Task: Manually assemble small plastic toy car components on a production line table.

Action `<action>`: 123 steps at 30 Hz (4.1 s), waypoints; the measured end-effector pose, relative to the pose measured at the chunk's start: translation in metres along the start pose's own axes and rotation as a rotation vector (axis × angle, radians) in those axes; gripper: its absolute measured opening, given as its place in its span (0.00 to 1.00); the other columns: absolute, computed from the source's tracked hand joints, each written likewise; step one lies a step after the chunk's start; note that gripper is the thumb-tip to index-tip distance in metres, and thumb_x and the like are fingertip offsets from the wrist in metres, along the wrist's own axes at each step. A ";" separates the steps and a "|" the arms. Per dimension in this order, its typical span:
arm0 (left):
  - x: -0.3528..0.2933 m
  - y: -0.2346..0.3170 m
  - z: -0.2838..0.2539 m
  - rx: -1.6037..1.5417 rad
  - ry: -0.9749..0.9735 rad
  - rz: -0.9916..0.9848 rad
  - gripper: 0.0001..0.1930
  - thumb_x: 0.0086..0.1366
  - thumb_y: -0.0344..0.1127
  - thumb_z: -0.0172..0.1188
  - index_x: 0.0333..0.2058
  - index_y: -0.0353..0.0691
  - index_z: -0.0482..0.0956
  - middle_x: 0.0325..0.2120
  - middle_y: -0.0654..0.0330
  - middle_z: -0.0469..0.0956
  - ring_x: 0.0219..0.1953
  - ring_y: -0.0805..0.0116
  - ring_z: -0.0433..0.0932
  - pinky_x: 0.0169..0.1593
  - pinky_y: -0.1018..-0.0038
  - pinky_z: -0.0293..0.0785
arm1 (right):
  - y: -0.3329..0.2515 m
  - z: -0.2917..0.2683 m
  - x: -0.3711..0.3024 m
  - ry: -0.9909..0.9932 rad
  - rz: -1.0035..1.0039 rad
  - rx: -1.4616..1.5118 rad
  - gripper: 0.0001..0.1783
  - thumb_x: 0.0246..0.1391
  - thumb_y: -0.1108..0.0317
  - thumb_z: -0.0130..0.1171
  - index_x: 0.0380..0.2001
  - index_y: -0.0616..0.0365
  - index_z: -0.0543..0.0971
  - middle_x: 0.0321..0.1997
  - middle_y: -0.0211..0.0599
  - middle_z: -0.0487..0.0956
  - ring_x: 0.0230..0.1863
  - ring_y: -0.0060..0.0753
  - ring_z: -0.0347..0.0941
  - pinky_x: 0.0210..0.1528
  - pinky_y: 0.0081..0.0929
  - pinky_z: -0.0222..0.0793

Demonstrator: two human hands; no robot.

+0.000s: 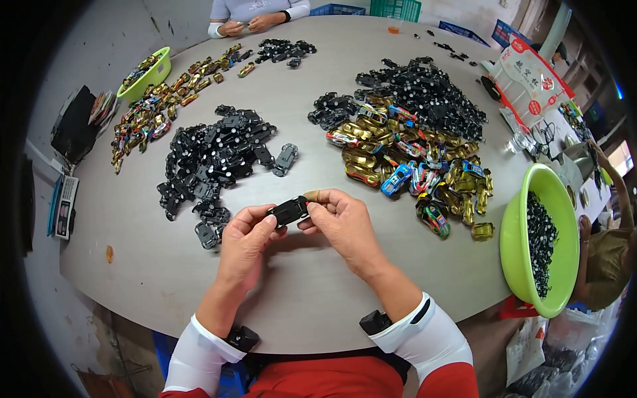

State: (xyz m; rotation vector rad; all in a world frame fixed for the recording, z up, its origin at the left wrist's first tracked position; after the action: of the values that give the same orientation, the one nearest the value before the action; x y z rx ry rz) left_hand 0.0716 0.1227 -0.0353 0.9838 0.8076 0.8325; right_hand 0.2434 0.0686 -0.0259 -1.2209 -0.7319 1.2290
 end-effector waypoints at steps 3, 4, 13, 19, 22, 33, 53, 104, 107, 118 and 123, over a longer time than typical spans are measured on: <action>0.001 -0.001 -0.001 0.007 -0.014 0.025 0.12 0.65 0.29 0.58 0.46 0.31 0.74 0.36 0.58 0.79 0.34 0.73 0.78 0.40 0.79 0.74 | -0.001 0.000 0.000 0.008 0.001 0.016 0.14 0.60 0.72 0.52 0.46 0.72 0.74 0.38 0.41 0.80 0.34 0.25 0.79 0.36 0.18 0.76; 0.003 -0.003 0.000 0.010 -0.022 0.030 0.12 0.65 0.28 0.58 0.46 0.31 0.74 0.36 0.58 0.79 0.34 0.73 0.78 0.41 0.79 0.74 | 0.000 -0.001 0.001 0.016 0.001 0.016 0.14 0.60 0.72 0.52 0.46 0.72 0.74 0.38 0.41 0.80 0.33 0.25 0.79 0.36 0.18 0.76; 0.001 -0.001 0.001 0.042 -0.026 0.042 0.12 0.64 0.27 0.58 0.45 0.30 0.74 0.36 0.57 0.79 0.34 0.73 0.78 0.41 0.79 0.74 | 0.000 -0.002 0.001 0.023 -0.001 0.042 0.12 0.59 0.73 0.54 0.42 0.72 0.75 0.36 0.40 0.80 0.32 0.24 0.79 0.35 0.17 0.76; -0.002 0.001 0.002 0.087 -0.031 0.056 0.12 0.64 0.27 0.58 0.46 0.30 0.74 0.36 0.56 0.80 0.34 0.72 0.79 0.41 0.78 0.74 | -0.002 0.000 -0.001 0.058 0.004 0.001 0.09 0.58 0.74 0.54 0.39 0.70 0.75 0.34 0.38 0.80 0.31 0.23 0.78 0.34 0.17 0.76; -0.001 0.002 0.003 0.088 -0.029 0.055 0.12 0.64 0.28 0.58 0.45 0.30 0.74 0.35 0.56 0.80 0.34 0.72 0.79 0.42 0.78 0.75 | -0.002 -0.001 -0.001 0.054 0.007 0.043 0.09 0.57 0.74 0.54 0.38 0.70 0.75 0.33 0.39 0.80 0.31 0.23 0.79 0.34 0.17 0.77; -0.020 0.013 -0.015 0.095 -0.010 0.016 0.13 0.64 0.29 0.59 0.46 0.31 0.74 0.35 0.57 0.79 0.33 0.72 0.79 0.40 0.77 0.76 | -0.002 0.004 -0.006 -0.075 0.086 0.040 0.11 0.56 0.76 0.53 0.41 0.71 0.75 0.35 0.41 0.80 0.33 0.27 0.79 0.36 0.20 0.77; -0.076 0.076 -0.149 1.247 0.393 0.491 0.18 0.58 0.27 0.58 0.49 0.37 0.76 0.46 0.56 0.75 0.48 0.61 0.74 0.47 0.69 0.72 | 0.009 0.014 0.101 -0.186 -0.858 -1.554 0.18 0.47 0.80 0.51 0.44 0.59 0.76 0.47 0.40 0.77 0.50 0.45 0.70 0.53 0.38 0.66; 0.021 0.002 0.050 1.372 -0.398 0.751 0.18 0.57 0.29 0.62 0.47 0.34 0.74 0.46 0.53 0.74 0.50 0.52 0.70 0.53 0.65 0.68 | -0.134 -0.215 -0.156 1.005 -0.553 -1.645 0.11 0.52 0.69 0.60 0.38 0.63 0.77 0.36 0.48 0.79 0.37 0.48 0.76 0.42 0.38 0.70; 0.026 0.001 0.054 1.485 -0.478 0.614 0.18 0.56 0.29 0.62 0.47 0.35 0.74 0.45 0.54 0.74 0.49 0.53 0.71 0.51 0.65 0.68 | -0.140 -0.249 -0.187 1.054 -0.348 -1.595 0.11 0.53 0.69 0.59 0.38 0.64 0.76 0.36 0.49 0.79 0.38 0.48 0.77 0.42 0.37 0.70; 0.021 0.005 0.024 0.843 -0.234 0.199 0.19 0.60 0.32 0.63 0.47 0.33 0.68 0.32 0.58 0.75 0.31 0.64 0.77 0.34 0.72 0.74 | -0.122 -0.179 -0.158 0.810 -0.547 -1.459 0.11 0.53 0.72 0.58 0.39 0.64 0.79 0.40 0.47 0.79 0.43 0.48 0.75 0.49 0.37 0.68; 0.012 0.011 0.006 0.245 -0.166 -0.181 0.21 0.67 0.39 0.57 0.53 0.34 0.67 0.32 0.62 0.74 0.28 0.75 0.75 0.28 0.79 0.74 | -0.078 -0.097 -0.079 0.243 -0.659 -1.273 0.11 0.50 0.73 0.60 0.37 0.63 0.79 0.37 0.44 0.79 0.41 0.45 0.74 0.47 0.35 0.69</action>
State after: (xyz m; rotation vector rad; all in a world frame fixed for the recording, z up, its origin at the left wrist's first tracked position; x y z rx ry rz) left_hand 0.0797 0.1343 -0.0256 1.1605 0.8534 0.4966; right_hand 0.3370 -0.0259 0.0382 -1.8285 -1.6598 -0.0633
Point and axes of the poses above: each hand's wrist, its own x-axis towards the middle knuckle, its own z-axis out of the palm, y = z × x, the point moved 1 cm from there along x, towards the middle knuckle
